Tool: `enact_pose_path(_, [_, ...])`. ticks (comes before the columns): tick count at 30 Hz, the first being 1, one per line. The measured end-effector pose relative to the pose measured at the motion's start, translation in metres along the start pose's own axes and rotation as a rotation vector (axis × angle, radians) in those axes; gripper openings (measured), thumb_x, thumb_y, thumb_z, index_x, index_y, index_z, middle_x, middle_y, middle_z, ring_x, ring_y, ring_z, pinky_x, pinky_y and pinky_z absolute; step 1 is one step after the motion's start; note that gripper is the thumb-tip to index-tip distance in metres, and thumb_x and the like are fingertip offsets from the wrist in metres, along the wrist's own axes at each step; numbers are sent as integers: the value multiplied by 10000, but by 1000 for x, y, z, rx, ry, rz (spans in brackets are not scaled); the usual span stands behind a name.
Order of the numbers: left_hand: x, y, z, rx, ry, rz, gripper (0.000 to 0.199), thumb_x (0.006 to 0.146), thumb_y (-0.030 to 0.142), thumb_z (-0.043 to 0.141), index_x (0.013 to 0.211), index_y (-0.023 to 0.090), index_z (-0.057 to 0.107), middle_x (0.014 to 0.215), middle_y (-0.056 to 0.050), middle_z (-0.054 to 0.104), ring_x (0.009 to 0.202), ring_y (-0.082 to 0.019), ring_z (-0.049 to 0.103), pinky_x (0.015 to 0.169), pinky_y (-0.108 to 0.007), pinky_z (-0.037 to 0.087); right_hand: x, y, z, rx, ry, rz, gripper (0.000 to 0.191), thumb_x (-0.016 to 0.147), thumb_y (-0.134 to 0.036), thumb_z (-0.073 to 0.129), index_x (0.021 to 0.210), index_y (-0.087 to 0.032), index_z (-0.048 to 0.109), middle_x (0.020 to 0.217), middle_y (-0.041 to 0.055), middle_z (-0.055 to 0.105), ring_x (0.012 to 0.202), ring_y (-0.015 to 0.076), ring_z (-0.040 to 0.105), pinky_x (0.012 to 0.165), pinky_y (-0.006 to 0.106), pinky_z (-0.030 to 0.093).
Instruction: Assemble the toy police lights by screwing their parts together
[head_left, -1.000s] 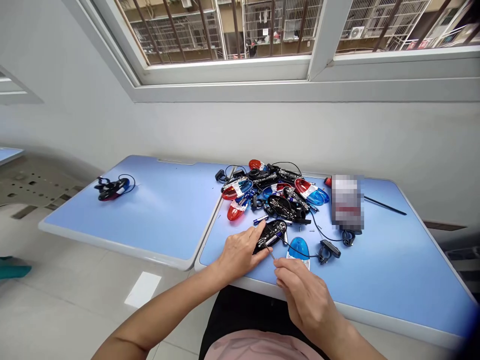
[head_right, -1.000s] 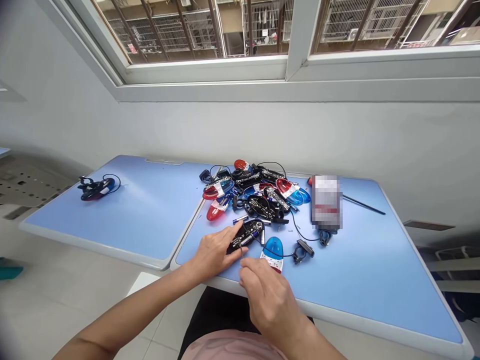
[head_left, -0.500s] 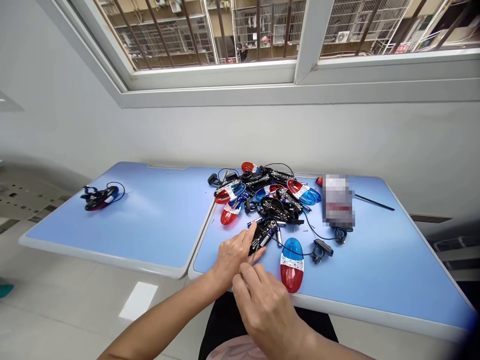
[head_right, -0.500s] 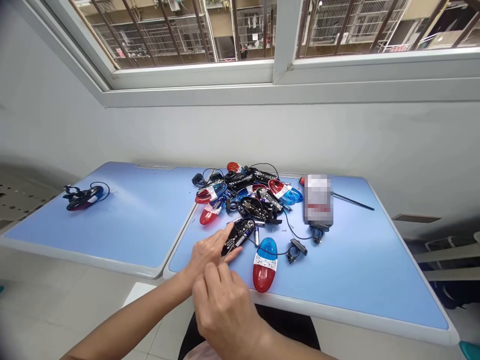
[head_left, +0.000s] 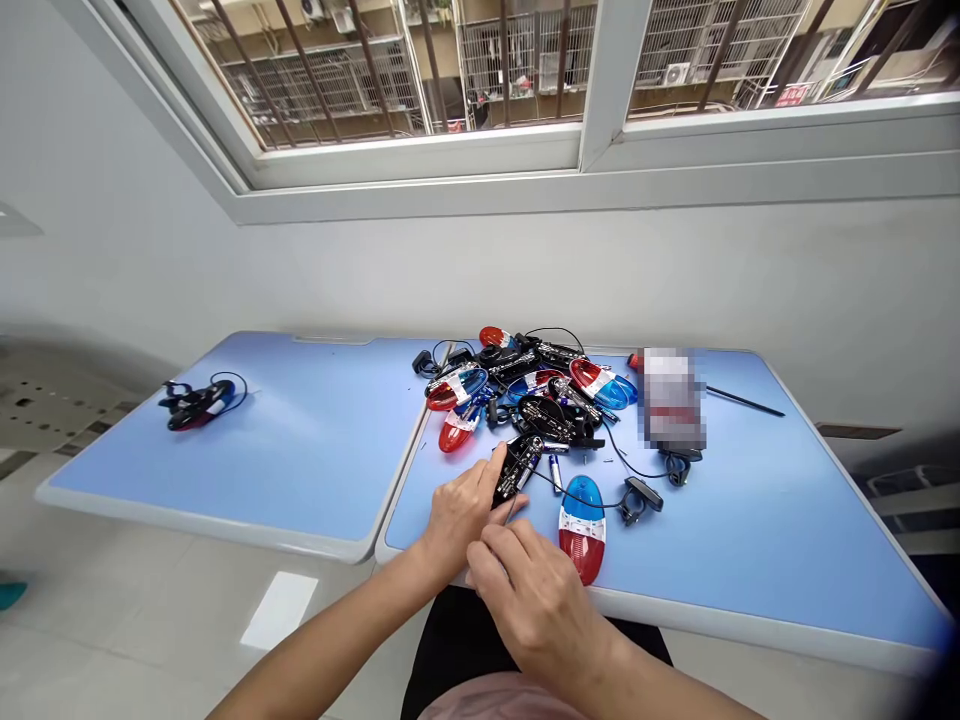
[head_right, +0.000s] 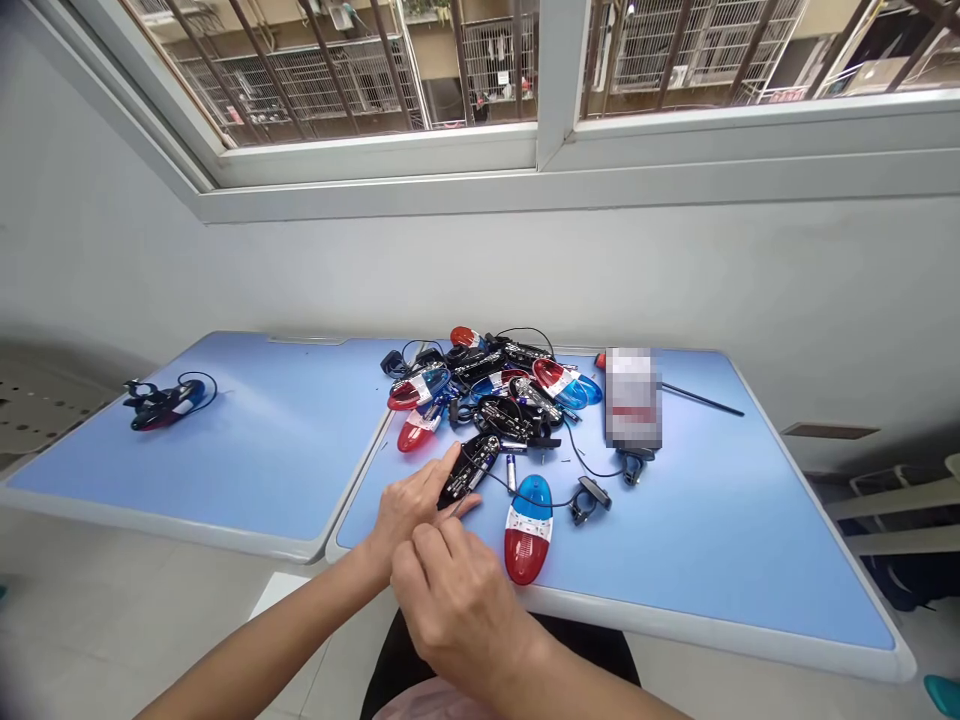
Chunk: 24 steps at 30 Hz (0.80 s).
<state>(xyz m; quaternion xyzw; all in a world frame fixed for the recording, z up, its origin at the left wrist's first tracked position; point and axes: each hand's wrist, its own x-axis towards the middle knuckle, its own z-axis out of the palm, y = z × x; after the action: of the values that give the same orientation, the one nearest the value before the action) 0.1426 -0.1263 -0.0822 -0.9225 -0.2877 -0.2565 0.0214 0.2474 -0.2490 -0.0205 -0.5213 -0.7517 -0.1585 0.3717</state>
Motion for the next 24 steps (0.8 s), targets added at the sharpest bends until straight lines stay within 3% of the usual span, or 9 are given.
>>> enact_pose_path(8, [4, -1, -3, -11, 80, 50, 619, 1097, 562, 392, 1520, 111, 414, 865, -63, 733, 696, -211, 735, 545, -278, 511, -10, 16, 3, 199, 106, -7, 172, 998, -49, 474, 1060, -141, 605, 825, 81, 680, 706, 197, 569, 632, 323, 506])
enact_pose_path(13, [4, -3, -1, -27, 83, 56, 593, 1096, 554, 405, 1487, 110, 456, 889, -69, 754, 735, -212, 754, 586, -275, 539, -25, 42, -10, 456, 233, 212, 216, 1068, -125, 429, 1216, -187, 573, 976, 91, 711, 912, 205, 694, 795, 350, 587])
enact_pose_path(15, [5, -2, 0, -27, 79, 48, 590, 1089, 548, 435, 1475, 103, 472, 904, -71, 760, 737, -213, 756, 580, -277, 537, -28, 51, -15, 468, 220, 249, 210, 1074, -146, 438, 1221, -202, 577, 977, 84, 710, 931, 204, 704, 811, 352, 592])
enact_pose_path(19, [7, 1, -1, 7, 77, 49, 555, 1082, 507, 483, 1464, 105, 514, 881, -66, 760, 734, -208, 749, 571, -264, 515, -19, 57, -15, 410, 158, 188, 196, 1073, -156, 437, 1213, -191, 569, 978, 97, 710, 933, 209, 702, 805, 341, 592])
enact_pose_path(24, [5, 2, -3, 97, 100, 38, 492, 1089, 462, 474, 1420, 118, 593, 806, -45, 744, 674, -196, 731, 521, -260, 464, 8, 60, -13, 272, 32, 187, 150, 1058, -148, 446, 1016, -201, 580, 843, 65, 681, 756, 196, 653, 679, 308, 549])
